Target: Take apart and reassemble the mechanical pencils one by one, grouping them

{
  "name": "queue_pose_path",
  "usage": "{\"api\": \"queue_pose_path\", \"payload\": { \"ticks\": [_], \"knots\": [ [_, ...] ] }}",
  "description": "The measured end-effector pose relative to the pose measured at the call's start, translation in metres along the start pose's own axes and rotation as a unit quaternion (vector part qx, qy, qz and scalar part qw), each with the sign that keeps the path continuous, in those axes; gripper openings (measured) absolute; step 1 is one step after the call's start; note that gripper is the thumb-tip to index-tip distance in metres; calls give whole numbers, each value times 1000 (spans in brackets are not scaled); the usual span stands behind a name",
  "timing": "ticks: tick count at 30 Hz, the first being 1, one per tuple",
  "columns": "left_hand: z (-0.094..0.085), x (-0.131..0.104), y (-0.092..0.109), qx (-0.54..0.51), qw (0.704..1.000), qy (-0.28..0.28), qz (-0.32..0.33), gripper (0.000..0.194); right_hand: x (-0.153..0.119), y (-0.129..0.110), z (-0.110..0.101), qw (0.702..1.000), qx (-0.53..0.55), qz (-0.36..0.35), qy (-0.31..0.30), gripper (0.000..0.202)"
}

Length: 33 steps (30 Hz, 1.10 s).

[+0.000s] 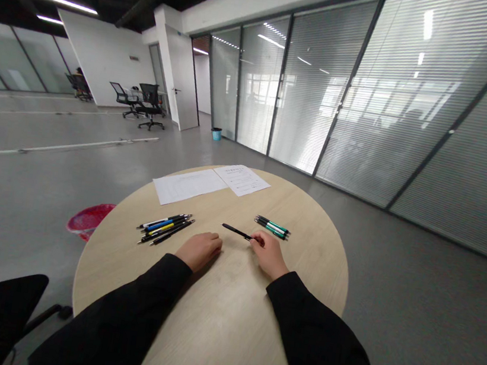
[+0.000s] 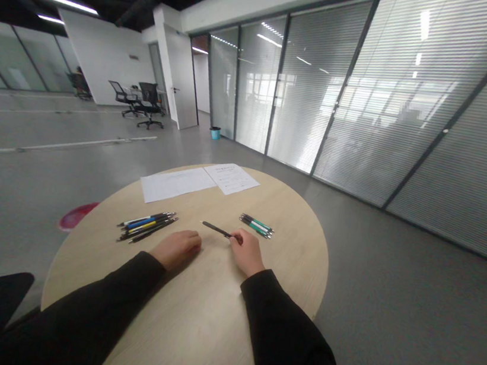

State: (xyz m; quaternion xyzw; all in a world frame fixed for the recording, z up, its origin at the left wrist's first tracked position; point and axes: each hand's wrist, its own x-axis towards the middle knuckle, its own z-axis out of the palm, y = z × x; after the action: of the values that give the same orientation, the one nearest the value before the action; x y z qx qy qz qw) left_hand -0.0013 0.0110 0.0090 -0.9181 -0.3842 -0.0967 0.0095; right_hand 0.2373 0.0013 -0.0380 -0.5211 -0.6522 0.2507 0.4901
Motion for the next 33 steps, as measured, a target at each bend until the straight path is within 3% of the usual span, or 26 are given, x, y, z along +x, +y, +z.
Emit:
{"api": "queue_pose_path", "payload": {
  "ticks": [6,13,18,33],
  "knots": [
    [5,-3,-7,-46,998,20,-39,17,1,2,0,1000,5,-2,6,17],
    [-1,-7,-20,-160,969,126,-143,16,4,10,1,999,22,-10,41,17],
    [4,-6,-27,-195,949,178,-173,15,4,9,-1,999,7,-16,40,16],
    [3,-4,-23,-239,937,176,-182,20,3,7,-1,998,-23,-40,34,16]
  ]
}}
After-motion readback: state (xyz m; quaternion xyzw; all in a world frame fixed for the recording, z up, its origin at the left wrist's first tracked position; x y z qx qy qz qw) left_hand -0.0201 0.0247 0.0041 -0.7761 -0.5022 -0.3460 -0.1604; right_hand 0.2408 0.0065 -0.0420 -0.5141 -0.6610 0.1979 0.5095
